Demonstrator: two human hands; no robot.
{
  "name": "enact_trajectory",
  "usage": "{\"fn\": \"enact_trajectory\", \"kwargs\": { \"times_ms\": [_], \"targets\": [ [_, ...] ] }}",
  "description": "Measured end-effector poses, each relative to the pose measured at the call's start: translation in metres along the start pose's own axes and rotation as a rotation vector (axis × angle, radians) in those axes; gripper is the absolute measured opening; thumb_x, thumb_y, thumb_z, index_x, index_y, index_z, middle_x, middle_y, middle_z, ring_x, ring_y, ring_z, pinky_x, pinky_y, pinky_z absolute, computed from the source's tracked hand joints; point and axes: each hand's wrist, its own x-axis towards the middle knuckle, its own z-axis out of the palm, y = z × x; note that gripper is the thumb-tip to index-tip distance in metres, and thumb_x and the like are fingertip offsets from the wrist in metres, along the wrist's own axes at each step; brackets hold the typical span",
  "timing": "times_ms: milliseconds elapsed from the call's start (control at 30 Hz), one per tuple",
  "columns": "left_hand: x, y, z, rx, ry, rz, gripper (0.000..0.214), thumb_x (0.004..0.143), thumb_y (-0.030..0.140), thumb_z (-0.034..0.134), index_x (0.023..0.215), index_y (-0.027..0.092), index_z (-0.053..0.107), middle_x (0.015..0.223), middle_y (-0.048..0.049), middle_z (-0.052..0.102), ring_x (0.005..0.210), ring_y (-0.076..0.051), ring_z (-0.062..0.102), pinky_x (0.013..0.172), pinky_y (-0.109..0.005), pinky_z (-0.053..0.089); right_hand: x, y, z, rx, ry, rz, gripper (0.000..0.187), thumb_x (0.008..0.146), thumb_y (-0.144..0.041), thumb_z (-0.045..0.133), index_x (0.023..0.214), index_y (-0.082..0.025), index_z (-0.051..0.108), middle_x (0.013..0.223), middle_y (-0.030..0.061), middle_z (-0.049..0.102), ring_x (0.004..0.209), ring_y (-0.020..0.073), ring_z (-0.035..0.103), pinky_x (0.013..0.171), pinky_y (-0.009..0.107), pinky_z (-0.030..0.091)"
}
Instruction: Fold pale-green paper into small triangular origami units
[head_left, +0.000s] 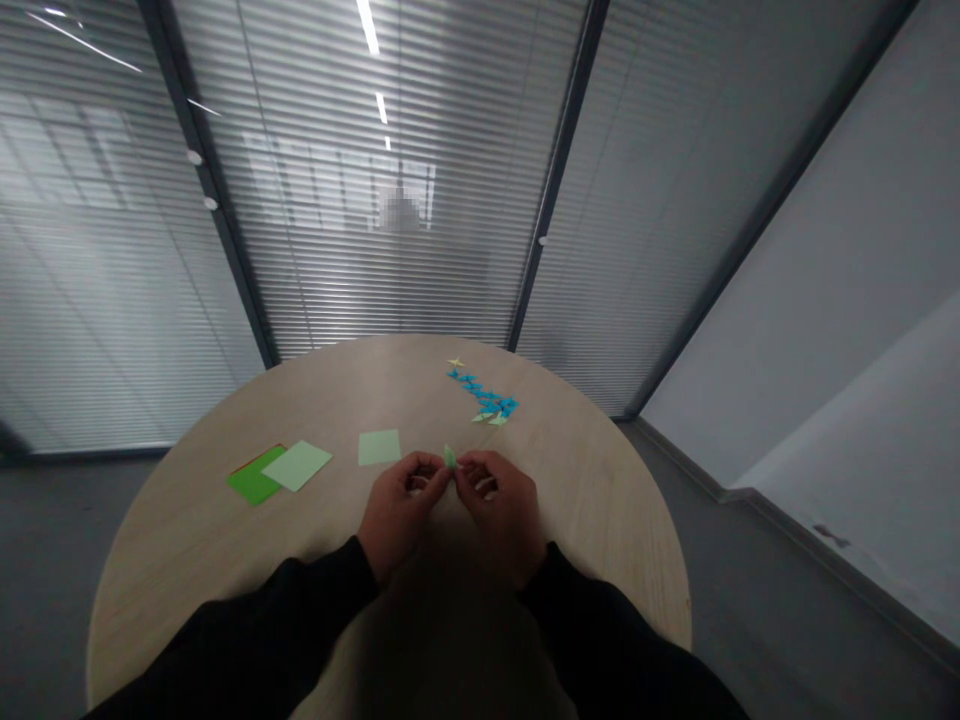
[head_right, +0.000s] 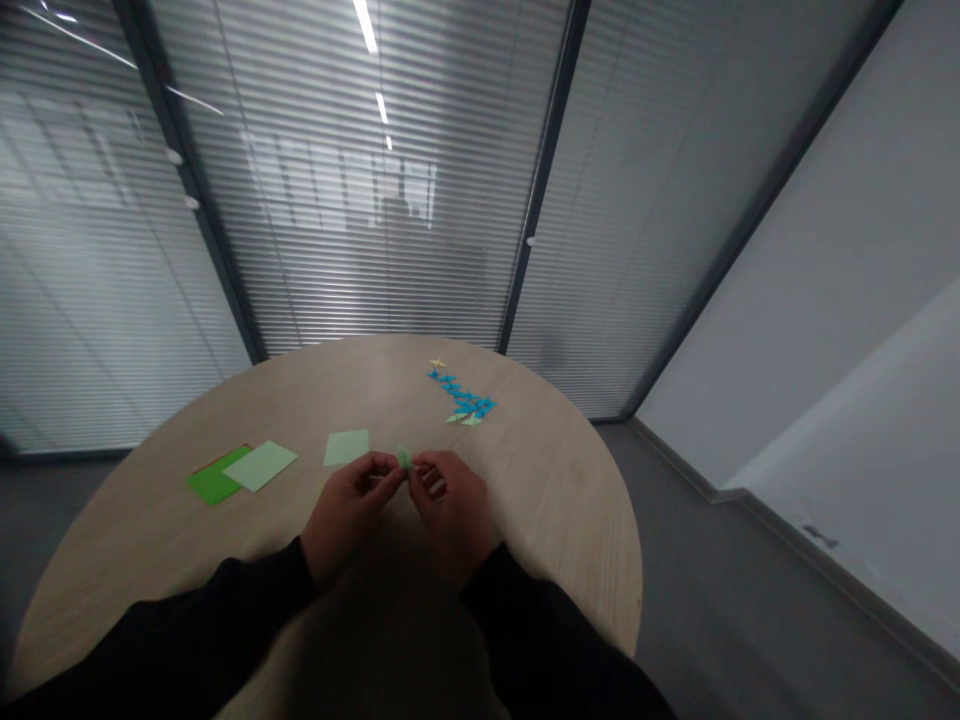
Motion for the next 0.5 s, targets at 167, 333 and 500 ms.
{"fn": "enact_trajectory", "kwargs": {
  "times_ms": [167,333,500],
  "targets": [
    [-0.0021,0.0007,0.0019,-0.057,0.012,-0.001,0.026,0.081,0.043,0.064,0.085,0.018,0.067,0.082,-0.0045,0.071,0.075,-0.019,0.064,0.070,-0.031,0.049,-0.0017,-0.0035,-0.0019,-0.128,0.032,-0.203,0.010,0.094,-0.023,0.058,0.094,-0.020,0.067,0.089,0.0045,0.068,0.073,0.0147,0.064,0.066,0.026,0.052],
    [-0.0042,0.0034,0.0066,-0.165,0.038,-0.033,0.026,0.078,0.044,0.068,0.081,0.018,0.066,0.080,-0.0041,0.071,0.076,-0.020,0.066,0.070,-0.030,0.050,-0.0041,-0.0024,-0.0005,-0.252,0.052,-0.295,0.013,0.096,-0.021,0.054,0.094,-0.022,0.067,0.093,0.0060,0.070,0.084,0.0183,0.066,0.076,0.030,0.052],
    [-0.0045,0.0013,0.0103,-0.227,0.048,-0.039,0.026,0.078,0.044,0.069,0.080,0.018,0.064,0.079,-0.0039,0.072,0.077,-0.020,0.067,0.071,-0.030,0.051,-0.0061,0.0013,0.0026,-0.356,0.050,-0.305,0.014,0.097,-0.020,0.053,0.097,-0.022,0.067,0.094,0.0070,0.070,0.087,0.0198,0.065,0.080,0.032,0.051]
  ]
}}
